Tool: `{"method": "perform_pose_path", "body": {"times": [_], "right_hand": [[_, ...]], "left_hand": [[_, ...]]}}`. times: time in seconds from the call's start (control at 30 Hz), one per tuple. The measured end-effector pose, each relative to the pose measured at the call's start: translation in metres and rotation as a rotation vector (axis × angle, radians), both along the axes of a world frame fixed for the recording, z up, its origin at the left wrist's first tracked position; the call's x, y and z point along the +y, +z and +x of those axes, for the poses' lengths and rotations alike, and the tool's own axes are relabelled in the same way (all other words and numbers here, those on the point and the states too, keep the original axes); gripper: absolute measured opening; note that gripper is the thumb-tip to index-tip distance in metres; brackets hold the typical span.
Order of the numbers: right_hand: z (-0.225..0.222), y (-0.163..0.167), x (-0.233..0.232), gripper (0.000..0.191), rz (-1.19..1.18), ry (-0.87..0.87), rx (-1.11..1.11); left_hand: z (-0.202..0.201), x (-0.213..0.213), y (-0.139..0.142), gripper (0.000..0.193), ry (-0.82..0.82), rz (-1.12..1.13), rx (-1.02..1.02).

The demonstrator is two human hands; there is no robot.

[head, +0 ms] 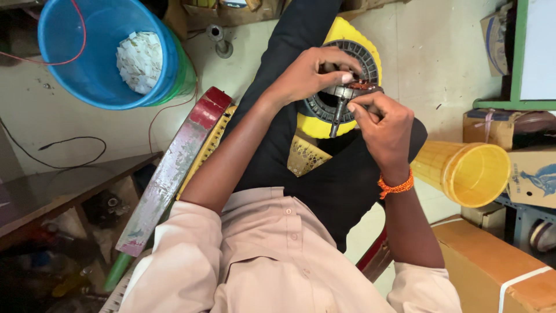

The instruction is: The person works on a circular electrical component, likely a stator, by hand. They repeatedly insert small white insulating pieces into slots between copper windings, occasionally using a pen-like tool to adjust or mark the component.

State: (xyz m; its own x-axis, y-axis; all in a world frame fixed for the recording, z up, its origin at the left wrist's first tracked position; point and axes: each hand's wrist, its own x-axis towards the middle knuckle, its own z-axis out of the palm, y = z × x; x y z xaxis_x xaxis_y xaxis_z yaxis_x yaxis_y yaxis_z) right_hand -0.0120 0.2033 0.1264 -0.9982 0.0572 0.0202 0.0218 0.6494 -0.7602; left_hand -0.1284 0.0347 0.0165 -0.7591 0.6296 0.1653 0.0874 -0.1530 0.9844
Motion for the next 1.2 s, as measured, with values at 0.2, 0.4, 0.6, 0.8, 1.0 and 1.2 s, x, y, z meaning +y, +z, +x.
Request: {"method": "perform_pose_path", "body": {"times": [0.2,0.4,0.6,0.8,1.0,1.2], "right_hand": [[0.002,-0.004,-0.004,0.009,-0.111,-0.075,0.011],[0.004,-0.003,-0.009,0.009,-0.128,-0.132,0.004],[0.008,-0.011,-0.009,0.011,-0.034,-0.128,0.061],[0.027,-0.042,-0.002,0.008,0.193,0.127,0.211],[0.047,-0.055,0.033,0.009,0.398,0.163,0.194],[0.049,-0.03,0.058,0.007,0.201,-0.009,0.166]], "left_hand": [[-0.012,-0.005,0.012,0.031,-0.098,0.022,0.291],[-0.028,-0.003,0.024,0.022,-0.175,0.013,0.367],[-0.026,-0.005,0.015,0.016,-0.129,-0.017,0.366],[-0.025,-0.008,0.024,0.015,-0.122,-0.133,0.222],[0.045,0.004,0.04,0.056,0.332,-0.342,0.579],[0.057,0.016,0.007,0.051,0.438,-0.243,0.575]]}}
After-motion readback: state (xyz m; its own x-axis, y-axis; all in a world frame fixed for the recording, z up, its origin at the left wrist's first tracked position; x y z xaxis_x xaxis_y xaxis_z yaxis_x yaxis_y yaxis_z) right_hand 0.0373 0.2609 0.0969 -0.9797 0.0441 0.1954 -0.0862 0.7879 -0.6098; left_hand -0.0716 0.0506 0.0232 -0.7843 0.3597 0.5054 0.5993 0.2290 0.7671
